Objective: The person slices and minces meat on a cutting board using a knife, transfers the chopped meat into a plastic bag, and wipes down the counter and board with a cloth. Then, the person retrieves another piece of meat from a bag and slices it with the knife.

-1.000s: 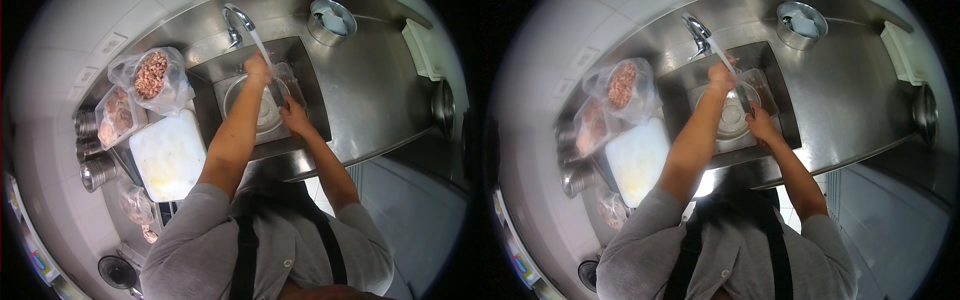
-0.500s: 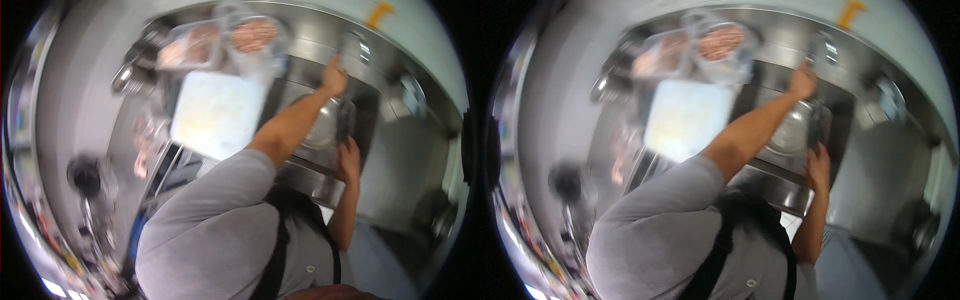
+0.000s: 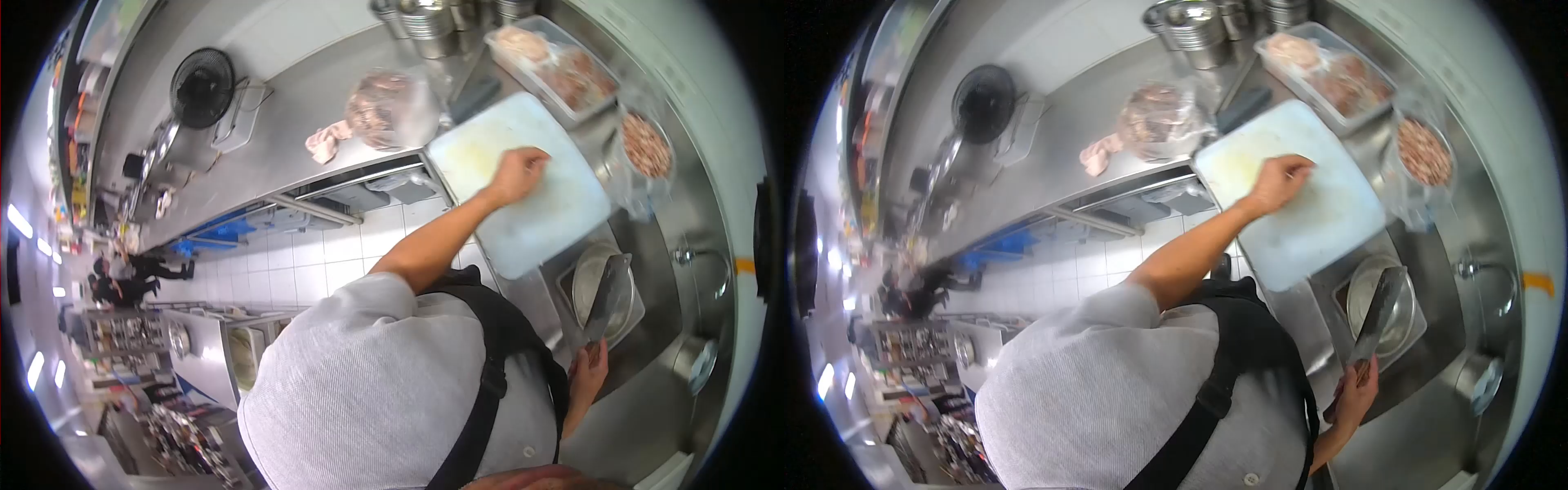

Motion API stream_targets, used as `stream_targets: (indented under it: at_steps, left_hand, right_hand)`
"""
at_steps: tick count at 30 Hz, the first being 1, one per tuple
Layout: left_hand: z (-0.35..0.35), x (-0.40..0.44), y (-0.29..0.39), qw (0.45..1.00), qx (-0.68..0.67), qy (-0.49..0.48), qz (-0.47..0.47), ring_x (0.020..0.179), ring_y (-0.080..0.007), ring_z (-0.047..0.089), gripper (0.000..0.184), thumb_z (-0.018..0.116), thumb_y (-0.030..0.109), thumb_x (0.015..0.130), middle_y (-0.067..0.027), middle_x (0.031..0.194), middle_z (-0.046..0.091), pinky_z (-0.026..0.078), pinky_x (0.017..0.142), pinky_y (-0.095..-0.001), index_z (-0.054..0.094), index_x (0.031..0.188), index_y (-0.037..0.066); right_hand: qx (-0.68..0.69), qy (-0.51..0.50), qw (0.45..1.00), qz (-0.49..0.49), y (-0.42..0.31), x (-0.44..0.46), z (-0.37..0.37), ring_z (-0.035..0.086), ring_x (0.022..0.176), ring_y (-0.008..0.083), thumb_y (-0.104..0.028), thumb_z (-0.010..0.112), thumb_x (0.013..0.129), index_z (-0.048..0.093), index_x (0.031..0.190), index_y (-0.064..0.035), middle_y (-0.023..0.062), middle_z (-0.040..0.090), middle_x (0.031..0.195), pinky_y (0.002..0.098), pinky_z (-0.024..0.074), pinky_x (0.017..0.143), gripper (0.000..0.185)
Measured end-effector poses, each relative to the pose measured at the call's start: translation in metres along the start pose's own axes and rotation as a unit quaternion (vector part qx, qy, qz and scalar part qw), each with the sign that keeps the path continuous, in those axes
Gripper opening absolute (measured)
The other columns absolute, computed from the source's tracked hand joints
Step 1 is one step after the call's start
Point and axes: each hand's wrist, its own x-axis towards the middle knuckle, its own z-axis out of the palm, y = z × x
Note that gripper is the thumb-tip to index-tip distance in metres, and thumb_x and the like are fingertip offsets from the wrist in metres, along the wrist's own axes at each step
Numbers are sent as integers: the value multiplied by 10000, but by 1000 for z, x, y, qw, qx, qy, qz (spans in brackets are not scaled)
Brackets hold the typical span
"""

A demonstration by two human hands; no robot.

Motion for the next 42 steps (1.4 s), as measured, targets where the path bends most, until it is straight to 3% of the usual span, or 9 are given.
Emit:
stream_targets:
  at_steps: [4, 9, 11, 21, 27, 33, 39, 41, 42]
  left_hand:
    - [-206, 4, -53, 953, 97, 284, -34, 837, -153, 674, 216, 629, 65, 1023, -105, 931, 743, 547, 782, -310, 752, 1191, 4]
    - [-377, -19, -191, 741, 477, 408, -239, 1485, -444, 404, 520, 592, 290, 1036, -248, 1610, 445, 344, 1188, -604, 579, 1505, 66]
    - [-394, -42, -243, 767, 457, 321, -316, 1594, -505, 194, 610, 582, 395, 1041, -246, 1721, 289, 193, 1258, -681, 531, 1568, 92]
    - [-319, -137, -204, 897, 314, 263, -167, 1425, -433, 455, 359, 675, 34, 882, -221, 1499, 510, 398, 1213, -477, 636, 1237, 2]
    - [-368, -120, -254, 837, 287, 403, -232, 1526, -454, 362, 484, 657, 13, 901, -289, 1609, 421, 351, 1266, -464, 619, 1382, -23]
    - [-478, -147, -186, 788, 453, 95, -405, 1655, -436, 78, 833, 651, 255, 976, -287, 1771, 88, 147, 1299, -657, 279, 1690, 43]
    - [-630, -157, -260, 663, 420, 353, -509, 1650, -463, 3, 811, 458, 512, 1068, -282, 1771, 107, 22, 1306, -643, 268, 1695, 34]
    - [-640, -137, -265, 670, 399, 399, -482, 1648, -467, 11, 827, 485, 533, 1053, -288, 1768, 113, 17, 1307, -637, 306, 1680, 25]
    - [-630, -115, -272, 691, 416, 387, -447, 1647, -469, 21, 835, 502, 550, 1042, -292, 1766, 113, 19, 1309, -632, 341, 1666, 18]
  right_hand:
    - [14, 2, 1000, -19, -54, 3, 71, 530, 592, 74, -19, 661, 1008, 445, 1602, -31, 27, 595, 824, 234, 434, 472, 632]
    - [-74, -61, 994, -55, -60, 86, 124, 550, 621, 98, -89, 720, 1002, 448, 1605, -52, 44, 650, 917, 247, 458, 514, 662]
    - [-93, -108, 983, -119, -33, 156, 123, 571, 650, 119, -134, 755, 995, 457, 1599, -43, 56, 676, 943, 266, 474, 548, 679]
    - [-92, -153, 967, -180, -30, 328, 192, 604, 681, 153, -157, 762, 967, 509, 1486, -40, 84, 694, 944, 288, 505, 579, 589]
    - [-96, -123, 957, -243, -86, 268, 260, 589, 648, 178, -138, 737, 925, 535, 1314, -33, 95, 660, 887, 312, 509, 568, 451]
    - [-80, -73, 956, -272, -115, 218, 287, 573, 615, 203, -118, 711, 883, 561, 1142, -25, 107, 626, 830, 336, 512, 556, 313]
    - [-77, 6, 954, -291, -142, 170, 343, 549, 568, 211, -97, 690, 848, 564, 964, -30, 107, 589, 770, 348, 504, 528, 184]
    - [103, -97, 824, -548, -130, 211, 368, 532, 563, 194, -89, 711, 851, 549, 937, -45, 92, 576, 761, 326, 483, 504, 188]
    - [59, -1, 912, -406, -139, 188, 382, 532, 566, 193, -88, 716, 855, 551, 936, -46, 90, 576, 762, 322, 483, 503, 189]
